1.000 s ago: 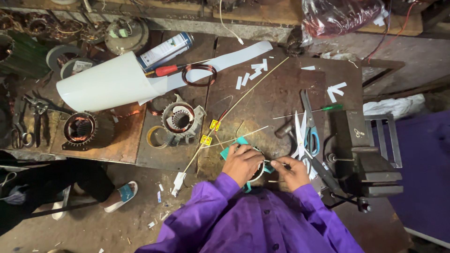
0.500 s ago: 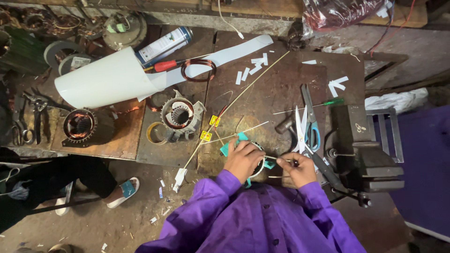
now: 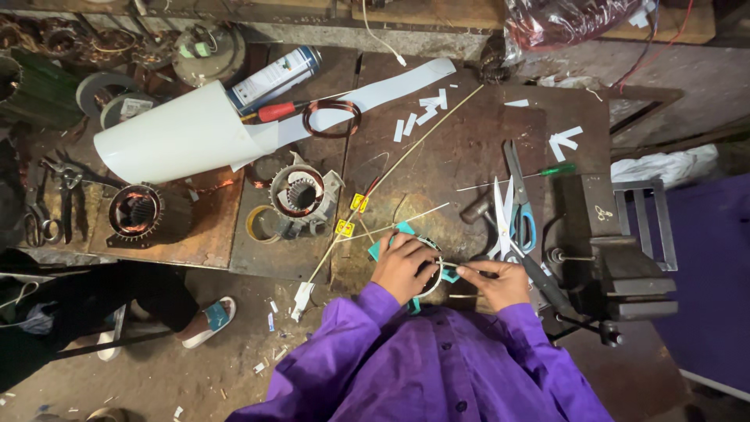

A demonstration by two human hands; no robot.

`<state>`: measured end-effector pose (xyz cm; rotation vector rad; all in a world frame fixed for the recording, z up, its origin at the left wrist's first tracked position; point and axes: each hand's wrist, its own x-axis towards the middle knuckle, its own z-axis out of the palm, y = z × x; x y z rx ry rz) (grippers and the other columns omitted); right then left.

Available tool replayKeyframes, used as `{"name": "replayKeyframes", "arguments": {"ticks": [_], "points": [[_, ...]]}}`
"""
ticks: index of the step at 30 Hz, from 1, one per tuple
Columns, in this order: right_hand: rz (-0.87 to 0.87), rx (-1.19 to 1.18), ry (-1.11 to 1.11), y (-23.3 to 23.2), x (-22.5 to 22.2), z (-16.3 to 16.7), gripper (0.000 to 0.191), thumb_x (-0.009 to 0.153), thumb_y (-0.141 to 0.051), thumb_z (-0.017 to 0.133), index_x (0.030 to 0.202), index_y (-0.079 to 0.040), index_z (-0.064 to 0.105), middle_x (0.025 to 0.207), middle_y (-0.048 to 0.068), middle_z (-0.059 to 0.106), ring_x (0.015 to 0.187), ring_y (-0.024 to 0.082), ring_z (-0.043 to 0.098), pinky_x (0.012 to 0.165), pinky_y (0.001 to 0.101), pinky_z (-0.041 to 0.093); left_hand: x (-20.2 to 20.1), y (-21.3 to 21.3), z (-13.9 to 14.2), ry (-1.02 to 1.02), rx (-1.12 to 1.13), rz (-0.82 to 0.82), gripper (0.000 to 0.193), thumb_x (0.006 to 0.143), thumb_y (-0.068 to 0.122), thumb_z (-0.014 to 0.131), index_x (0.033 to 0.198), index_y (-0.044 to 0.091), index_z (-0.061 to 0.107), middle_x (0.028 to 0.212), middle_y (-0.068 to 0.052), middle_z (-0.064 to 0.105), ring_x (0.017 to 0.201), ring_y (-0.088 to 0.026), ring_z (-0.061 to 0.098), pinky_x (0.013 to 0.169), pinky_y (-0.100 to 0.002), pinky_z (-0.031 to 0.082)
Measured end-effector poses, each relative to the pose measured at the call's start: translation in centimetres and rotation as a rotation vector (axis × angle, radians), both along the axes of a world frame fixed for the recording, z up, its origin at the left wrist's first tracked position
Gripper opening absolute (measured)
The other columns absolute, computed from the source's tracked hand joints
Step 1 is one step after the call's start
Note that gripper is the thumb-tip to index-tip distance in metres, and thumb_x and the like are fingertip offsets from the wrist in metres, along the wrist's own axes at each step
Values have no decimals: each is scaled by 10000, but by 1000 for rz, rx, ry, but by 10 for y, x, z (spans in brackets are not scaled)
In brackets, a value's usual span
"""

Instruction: The person winds copper wire around a stator core, using a wooden stick to press the wire into slots. They repeatedly insert the wire, adjust its position, and use the stick to compact the winding.

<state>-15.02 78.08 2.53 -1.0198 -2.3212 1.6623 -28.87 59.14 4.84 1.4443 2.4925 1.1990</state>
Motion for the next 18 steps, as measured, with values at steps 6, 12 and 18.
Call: {"name": "replayKeyframes", "arguments": {"ticks": [6,12,18], "points": [[-46,-96,50,5,2,-7,201,799,-187,857,943,-49,835,715,-11,720,625,50,565,589,237,481,1,1,4,-32,-20,15,171,836,260,780,975,162,765,986,10,718,1076,-210,591,1073,-472,340],[-73,-38,12,8,7,-25,239,816,-215,869,981,-44,843,694,14,662,593,65,492,542,253,413,4,3,3,-17,45,37,138,840,263,781,930,160,772,1020,-13,673,1092,-241,577,1044,-452,362],[-476,-93,140,27,52,-39,422,1089,-353,689,1098,69,704,877,75,686,738,133,591,667,272,456,7,10,3,-190,66,513,139,762,226,817,847,134,755,1078,-75,617,1129,-319,527,1017,-464,358]]}}
